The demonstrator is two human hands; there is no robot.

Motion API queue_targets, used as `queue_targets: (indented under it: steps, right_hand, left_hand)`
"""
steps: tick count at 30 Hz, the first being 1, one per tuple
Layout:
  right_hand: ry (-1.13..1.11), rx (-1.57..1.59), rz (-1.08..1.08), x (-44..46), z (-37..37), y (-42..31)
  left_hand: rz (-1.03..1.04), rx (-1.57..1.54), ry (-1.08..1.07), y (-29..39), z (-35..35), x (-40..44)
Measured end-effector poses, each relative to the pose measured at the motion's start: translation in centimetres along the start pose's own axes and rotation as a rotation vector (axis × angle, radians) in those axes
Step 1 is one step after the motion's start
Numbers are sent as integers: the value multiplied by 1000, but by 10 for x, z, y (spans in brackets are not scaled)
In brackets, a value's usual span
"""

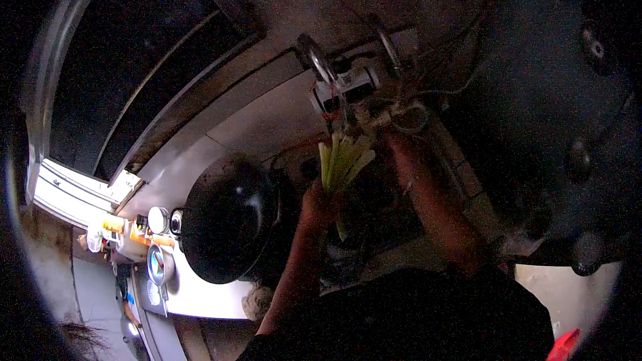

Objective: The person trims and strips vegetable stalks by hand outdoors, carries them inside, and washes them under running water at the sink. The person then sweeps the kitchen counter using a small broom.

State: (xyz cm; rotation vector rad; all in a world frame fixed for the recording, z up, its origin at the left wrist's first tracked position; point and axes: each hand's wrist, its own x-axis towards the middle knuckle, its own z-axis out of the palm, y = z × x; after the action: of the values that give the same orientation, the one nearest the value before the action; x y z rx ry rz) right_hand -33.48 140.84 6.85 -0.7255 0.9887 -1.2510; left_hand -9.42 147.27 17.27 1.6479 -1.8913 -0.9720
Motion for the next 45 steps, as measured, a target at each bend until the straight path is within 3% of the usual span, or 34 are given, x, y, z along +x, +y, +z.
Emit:
queue_targets:
  steps: [2,4,7,8,11,12,14,17,20,23,26,28,32,34,38,40,41,43,44,45]
  right_hand:
    - [209,-115,212,-39,28,8]
    - [37,252,152,-37,31,37]
    - [-80,639,134,-35,63,33]
    - [-77,640,130,-32,65,34]
    - [-61,113,-79,-3,58,65]
    - [116,-78,-209,16,46,95]
    - [294,-270,-335,13,57,87]
    - [472,-596,-4,-15,91,40]
    - [491,-538,-177,-36,107,22]
    - [432,-999,-326,-22,78,53]
    - [326,-586,-585,-30,80,44]
    - [370,-433,-367,-59,111,-5]
    - [444,-392,-332,-43,102,-1]
    - [384,-461,-247,-20,87,21]
    - [382,-360,-241,-36,101,-4]
    - [398,197,-293,-36,111,-13]
    - [398,198,-293,-38,110,-20]
    - [341,-83,-84,-41,105,-28]
    - [340,-82,-85,-27,93,-4]
    - [361,-218,-278,0,76,40]
  left_hand:
    - [-1,-38,-1,-5,10,9]
    - [22,-265,-29,-29,29,20]
    - [104,-95,-83,8,16,6]
    - [108,-95,-87,3,21,9]
    - [141,-196,-169,-20,44,22]
    - [219,-257,-73,-21,47,23]
    - [296,-318,22,-20,52,22]
    - [236,-214,165,-14,54,18]
    - [74,-186,237,-2,47,7]
    - [113,-185,215,-4,45,14]
    - [178,-215,231,-5,42,14]
    - [153,-361,173,-7,44,14]
    - [192,-272,110,-10,57,6]
    - [154,-33,127,-8,60,2]
    - [234,-70,101,-2,54,-5]
    - [354,-128,97,-2,52,-6]
    - [354,-127,98,-2,52,-7]
    - [228,-178,79,-4,53,-10]
    - [229,-177,79,1,49,-11]
    - [206,-196,92,10,41,-14]
